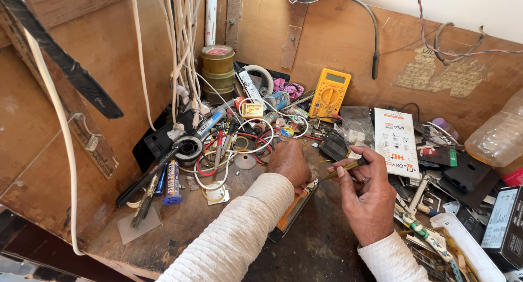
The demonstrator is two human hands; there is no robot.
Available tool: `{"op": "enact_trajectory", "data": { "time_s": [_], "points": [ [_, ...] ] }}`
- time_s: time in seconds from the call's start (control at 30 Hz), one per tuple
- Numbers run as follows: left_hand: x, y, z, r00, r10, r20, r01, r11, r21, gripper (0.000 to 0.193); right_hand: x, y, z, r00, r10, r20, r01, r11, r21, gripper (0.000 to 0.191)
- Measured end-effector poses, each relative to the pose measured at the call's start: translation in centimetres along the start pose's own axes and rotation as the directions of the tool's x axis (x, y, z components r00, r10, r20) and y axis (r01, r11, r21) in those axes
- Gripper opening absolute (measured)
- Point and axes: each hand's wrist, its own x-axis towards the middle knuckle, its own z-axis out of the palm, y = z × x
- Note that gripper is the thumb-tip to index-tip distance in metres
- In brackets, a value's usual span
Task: The person removes the back cover of a smartphone, disconnects the old battery, and installs a new battery. They then reconnect the battery connector, reattach the back cover, and test the device by pressing the power button.
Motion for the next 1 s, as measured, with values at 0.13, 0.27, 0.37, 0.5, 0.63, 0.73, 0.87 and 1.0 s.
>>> {"op": "enact_trajectory", "data": {
  "time_s": [0.13,0.27,0.37,0.5,0.63,0.73,0.87,1.0],
  "points": [
    [0.0,-0.3,0.0,0.999,0.032,0.002,-0.032,0.999,0.001,0.009,0.0,-0.1,0.0,1.0,0.008,-0.002,-0.009,1.0,-0.01,0.044],
    [0.1,-0.3,0.0,1.0,0.029,-0.003,-0.029,1.0,-0.004,0.01,0.0,-0.1,0.0,1.0,0.005,0.005,-0.005,1.0,-0.012,0.044],
    [0.1,-0.2,0.0,1.0,0.023,-0.001,-0.023,1.0,-0.01,0.009,0.0,-0.3,0.0,1.0,0.001,0.001,-0.001,1.0,-0.017,0.044],
    [0.1,-0.1,0.0,1.0,0.017,0.003,-0.017,1.0,0.005,0.01,0.2,-0.9,0.0,0.999,-0.02,-0.025,0.017,0.995,-0.094,0.041],
    [-0.1,0.0,0.0,1.0,0.017,0.005,-0.017,1.0,-0.008,0.011,1.0,-1.5,-0.3,0.999,0.031,-0.02,-0.036,0.947,-0.319,0.033],
    [-0.3,0.0,-0.1,1.0,0.008,0.004,-0.008,1.0,-0.004,0.012,1.9,-1.8,-0.3,0.998,0.048,0.032,-0.031,0.918,-0.395,0.031],
    [-0.3,0.1,-0.1,1.0,0.006,0.003,-0.006,1.0,-0.009,0.013,3.1,-1.8,-0.7,0.969,0.14,0.205,-0.089,0.967,-0.238,0.029],
    [-0.1,-0.1,0.1,0.999,0.025,-0.022,-0.026,1.0,-0.003,0.016,3.5,-1.3,-0.8,0.922,0.257,0.29,-0.202,0.958,-0.206,0.027]
  ]
}}
